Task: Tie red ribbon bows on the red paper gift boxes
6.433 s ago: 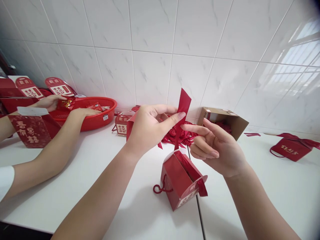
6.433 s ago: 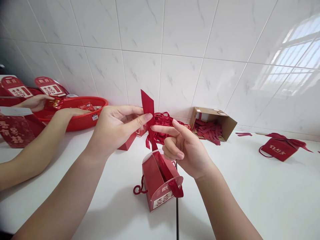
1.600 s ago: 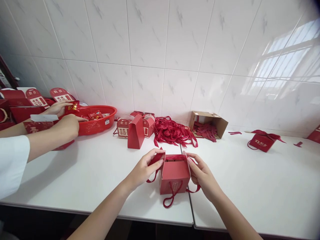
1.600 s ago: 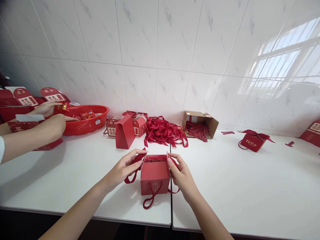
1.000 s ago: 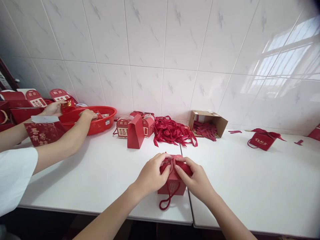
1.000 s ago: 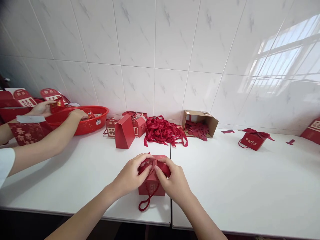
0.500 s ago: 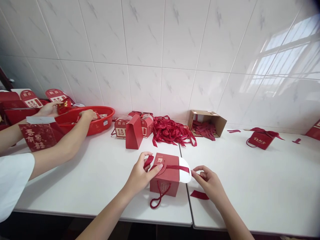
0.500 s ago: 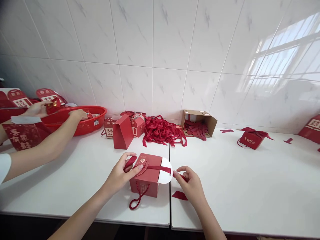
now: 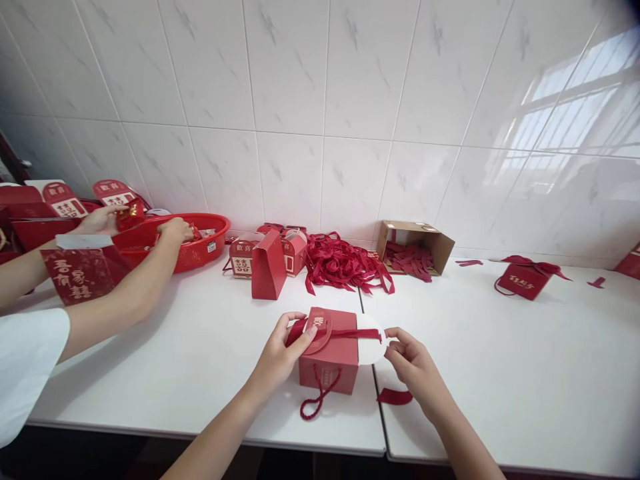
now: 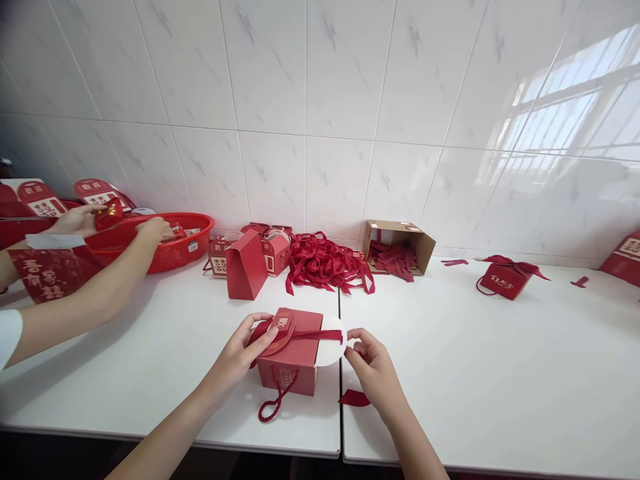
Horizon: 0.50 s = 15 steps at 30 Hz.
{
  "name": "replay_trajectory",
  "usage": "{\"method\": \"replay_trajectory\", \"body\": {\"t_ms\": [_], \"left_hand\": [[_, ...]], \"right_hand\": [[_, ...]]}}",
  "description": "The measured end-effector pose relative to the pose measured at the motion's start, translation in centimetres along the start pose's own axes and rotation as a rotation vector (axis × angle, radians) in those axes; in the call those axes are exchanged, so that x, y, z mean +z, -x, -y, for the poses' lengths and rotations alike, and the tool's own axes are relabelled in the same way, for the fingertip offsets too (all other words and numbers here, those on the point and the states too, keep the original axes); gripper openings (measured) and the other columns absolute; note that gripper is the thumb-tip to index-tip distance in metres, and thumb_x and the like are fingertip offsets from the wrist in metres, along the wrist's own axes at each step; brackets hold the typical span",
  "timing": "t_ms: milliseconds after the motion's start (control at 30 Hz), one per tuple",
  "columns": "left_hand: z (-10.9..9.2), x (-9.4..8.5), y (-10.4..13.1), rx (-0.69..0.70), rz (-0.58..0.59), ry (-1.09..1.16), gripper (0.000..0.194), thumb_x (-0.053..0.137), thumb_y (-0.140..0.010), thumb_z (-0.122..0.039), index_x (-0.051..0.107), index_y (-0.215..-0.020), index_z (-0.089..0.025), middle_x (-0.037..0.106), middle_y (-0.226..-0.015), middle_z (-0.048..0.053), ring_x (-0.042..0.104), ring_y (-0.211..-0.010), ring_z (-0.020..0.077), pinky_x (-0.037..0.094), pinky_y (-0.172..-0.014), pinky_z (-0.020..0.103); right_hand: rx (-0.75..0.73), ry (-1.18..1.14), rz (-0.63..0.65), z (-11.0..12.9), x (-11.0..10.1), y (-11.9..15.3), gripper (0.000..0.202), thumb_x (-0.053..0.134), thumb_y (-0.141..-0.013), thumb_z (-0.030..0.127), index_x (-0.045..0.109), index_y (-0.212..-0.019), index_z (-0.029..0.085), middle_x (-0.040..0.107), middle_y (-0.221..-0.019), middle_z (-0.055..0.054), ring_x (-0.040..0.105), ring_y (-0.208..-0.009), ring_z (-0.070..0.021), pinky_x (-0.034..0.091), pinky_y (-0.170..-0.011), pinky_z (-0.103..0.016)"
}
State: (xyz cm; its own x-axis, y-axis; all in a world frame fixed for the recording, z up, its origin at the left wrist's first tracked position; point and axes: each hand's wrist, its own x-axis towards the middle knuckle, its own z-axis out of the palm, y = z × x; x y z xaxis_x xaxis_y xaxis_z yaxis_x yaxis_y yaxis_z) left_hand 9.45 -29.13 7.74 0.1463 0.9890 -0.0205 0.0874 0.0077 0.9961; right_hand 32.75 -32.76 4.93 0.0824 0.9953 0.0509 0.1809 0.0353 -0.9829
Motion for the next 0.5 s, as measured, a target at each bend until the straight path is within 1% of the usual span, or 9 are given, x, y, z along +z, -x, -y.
{"method": "replay_trajectory", "body": {"t_ms": [100, 167, 233, 367, 433, 500], "left_hand": [[0.3, 0.0, -0.1, 0.010, 0.007, 0.003, 0.042, 0.062, -0.077, -0.051, 0.048, -0.105, -0.022, 0.069, -0.094, 0.004, 0.066, -0.084, 0.0198, 0.048, -0.066, 0.026], [0.4, 0.0, -0.1, 0.013, 0.017, 0.012, 0.042, 0.062, -0.077, -0.051, 0.048, -0.105, -0.022, 0.070, -0.094, 0.004, 0.066, -0.084, 0.0197, 0.048, -0.067, 0.026], [0.5, 0.1, 0.0, 0.013, 0.021, 0.020, 0.042, 0.062, -0.077, -0.051, 0.048, -0.105, -0.022, 0.070, -0.094, 0.004, 0.066, -0.084, 0.0198, 0.048, -0.067, 0.026], [0.2, 0.3, 0.2, -0.004, 0.022, 0.052, 0.041, 0.063, -0.077, -0.049, 0.048, -0.104, -0.022, 0.069, -0.093, 0.004, 0.067, -0.082, 0.0194, 0.048, -0.064, 0.025], [0.0, 0.5, 0.3, -0.007, 0.026, 0.079, 0.040, 0.062, -0.077, -0.049, 0.048, -0.103, -0.023, 0.069, -0.094, 0.004, 0.067, -0.081, 0.0189, 0.048, -0.064, 0.024], [-0.1, 0.8, 0.4, -0.008, 0.030, 0.099, 0.039, 0.062, -0.077, -0.049, 0.047, -0.103, -0.023, 0.069, -0.095, 0.004, 0.067, -0.081, 0.0189, 0.048, -0.064, 0.025]], "right_hand": [[-0.057, -0.012, 0.039, 0.2, 0.1, -0.1, 0.028, 0.048, -0.078, 0.030, 0.058, -0.101, 0.019, 0.025, -0.058, 0.007, 0.019, -0.053, -0.0100, 0.017, -0.050, -0.025], [-0.113, 0.016, 0.037, 0.1, 0.1, -0.3, 0.032, 0.046, -0.078, 0.028, 0.060, -0.105, 0.018, 0.026, -0.059, 0.007, 0.021, -0.055, -0.0105, 0.019, -0.052, -0.026], [-0.156, 0.051, 0.028, -0.1, 0.1, -0.6, 0.034, 0.046, -0.077, 0.025, 0.063, -0.106, 0.017, 0.025, -0.059, 0.006, 0.022, -0.056, -0.0109, 0.020, -0.054, -0.026], [-0.155, 0.062, 0.019, 0.2, 0.1, -0.7, 0.042, 0.047, -0.074, 0.023, 0.064, -0.111, 0.016, 0.022, -0.058, 0.007, 0.021, -0.056, -0.0107, 0.020, -0.054, -0.026], [-0.117, 0.015, 0.048, 0.6, 0.3, -0.6, 0.051, 0.046, -0.073, 0.023, 0.059, -0.122, 0.015, 0.022, -0.058, 0.007, 0.020, -0.054, -0.0101, 0.019, -0.052, -0.026], [-0.083, -0.040, 0.131, 1.2, 0.7, -0.4, 0.063, 0.045, -0.073, 0.020, 0.046, -0.136, 0.017, 0.022, -0.058, 0.008, 0.019, -0.053, -0.0096, 0.018, -0.051, -0.025]]}}
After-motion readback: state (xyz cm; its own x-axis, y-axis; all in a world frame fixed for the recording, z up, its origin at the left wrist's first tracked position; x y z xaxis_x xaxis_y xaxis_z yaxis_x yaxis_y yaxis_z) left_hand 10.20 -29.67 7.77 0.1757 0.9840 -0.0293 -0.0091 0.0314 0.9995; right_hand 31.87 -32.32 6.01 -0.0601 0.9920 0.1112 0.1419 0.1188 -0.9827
